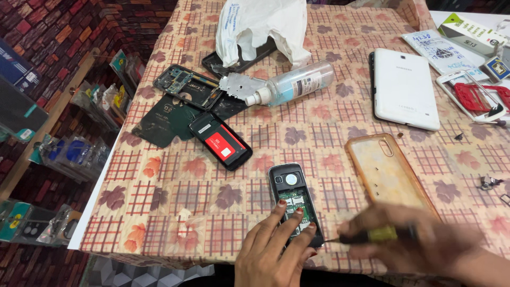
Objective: The person disassembles a black mobile phone using a screwdriver, removes the back cover and internal components, and places them on the table. The person then reassembles the phone by reinserting the components and securing the back cover.
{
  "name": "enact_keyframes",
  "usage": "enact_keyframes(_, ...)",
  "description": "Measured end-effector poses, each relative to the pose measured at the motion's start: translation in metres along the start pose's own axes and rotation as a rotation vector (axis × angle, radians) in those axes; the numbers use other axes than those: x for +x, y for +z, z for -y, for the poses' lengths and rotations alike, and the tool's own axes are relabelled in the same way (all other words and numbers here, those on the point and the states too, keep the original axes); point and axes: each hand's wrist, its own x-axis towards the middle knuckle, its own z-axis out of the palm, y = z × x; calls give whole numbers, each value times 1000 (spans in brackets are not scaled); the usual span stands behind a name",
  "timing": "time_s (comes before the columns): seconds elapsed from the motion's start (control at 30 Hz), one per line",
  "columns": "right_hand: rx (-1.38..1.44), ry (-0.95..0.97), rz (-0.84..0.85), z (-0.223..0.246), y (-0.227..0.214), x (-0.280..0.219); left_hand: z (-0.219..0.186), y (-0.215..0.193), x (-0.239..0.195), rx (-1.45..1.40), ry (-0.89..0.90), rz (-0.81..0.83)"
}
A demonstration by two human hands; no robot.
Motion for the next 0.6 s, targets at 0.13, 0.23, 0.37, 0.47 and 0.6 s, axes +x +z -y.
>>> enact_keyframes(0.13,-15,-91,-70,10,17,0,0,1,-2,-14,-2,-5)
enact_keyframes(0.23,-33,-143,-196,-4,9,9,1,-1,-3,-30,-7,10)
enact_keyframes(0.37,-74,-210,-258,-12,2,11,2,-1,1,-18,1,38)
enact_keyframes(0.47,-125,-265,-286,-14,6,10,5,-1,0,-17,-13,59)
enact_keyframes(0.6,-67,-198,-287,-16,4,6,5,1,-3,-34,-26,58)
